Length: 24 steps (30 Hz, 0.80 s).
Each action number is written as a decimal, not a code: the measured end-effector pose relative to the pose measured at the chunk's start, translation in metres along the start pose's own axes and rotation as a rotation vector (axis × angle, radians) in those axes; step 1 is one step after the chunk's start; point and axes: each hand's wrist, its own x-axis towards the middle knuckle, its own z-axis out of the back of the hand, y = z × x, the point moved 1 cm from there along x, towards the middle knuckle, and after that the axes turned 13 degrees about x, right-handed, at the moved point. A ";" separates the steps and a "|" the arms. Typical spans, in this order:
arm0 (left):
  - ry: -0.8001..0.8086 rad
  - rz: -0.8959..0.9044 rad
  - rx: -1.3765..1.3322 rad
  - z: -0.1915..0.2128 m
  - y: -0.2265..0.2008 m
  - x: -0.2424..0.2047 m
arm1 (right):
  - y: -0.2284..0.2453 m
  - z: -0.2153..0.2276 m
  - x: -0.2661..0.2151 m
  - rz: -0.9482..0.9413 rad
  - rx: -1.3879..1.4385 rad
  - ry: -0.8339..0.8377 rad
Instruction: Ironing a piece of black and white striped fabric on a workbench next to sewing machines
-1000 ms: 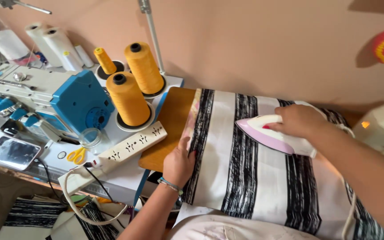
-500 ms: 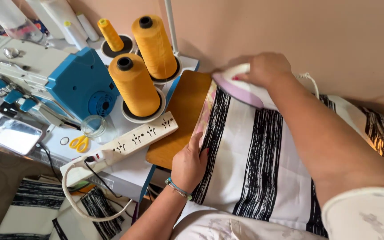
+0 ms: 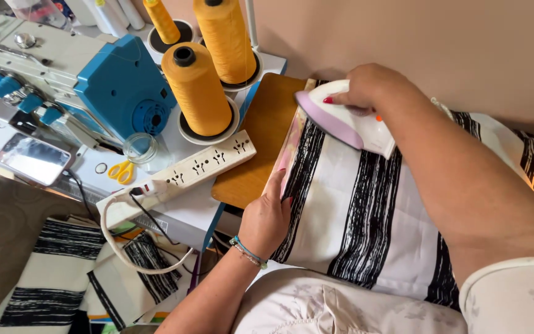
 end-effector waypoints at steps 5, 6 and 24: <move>-0.002 0.021 -0.046 -0.006 0.009 -0.020 | 0.017 -0.015 -0.050 0.114 -0.058 0.042; -0.022 0.020 -0.063 -0.011 0.013 -0.024 | 0.016 -0.022 -0.051 0.150 -0.052 0.019; 0.076 0.246 -0.278 -0.014 0.037 -0.072 | 0.041 -0.069 -0.179 0.410 -0.071 0.078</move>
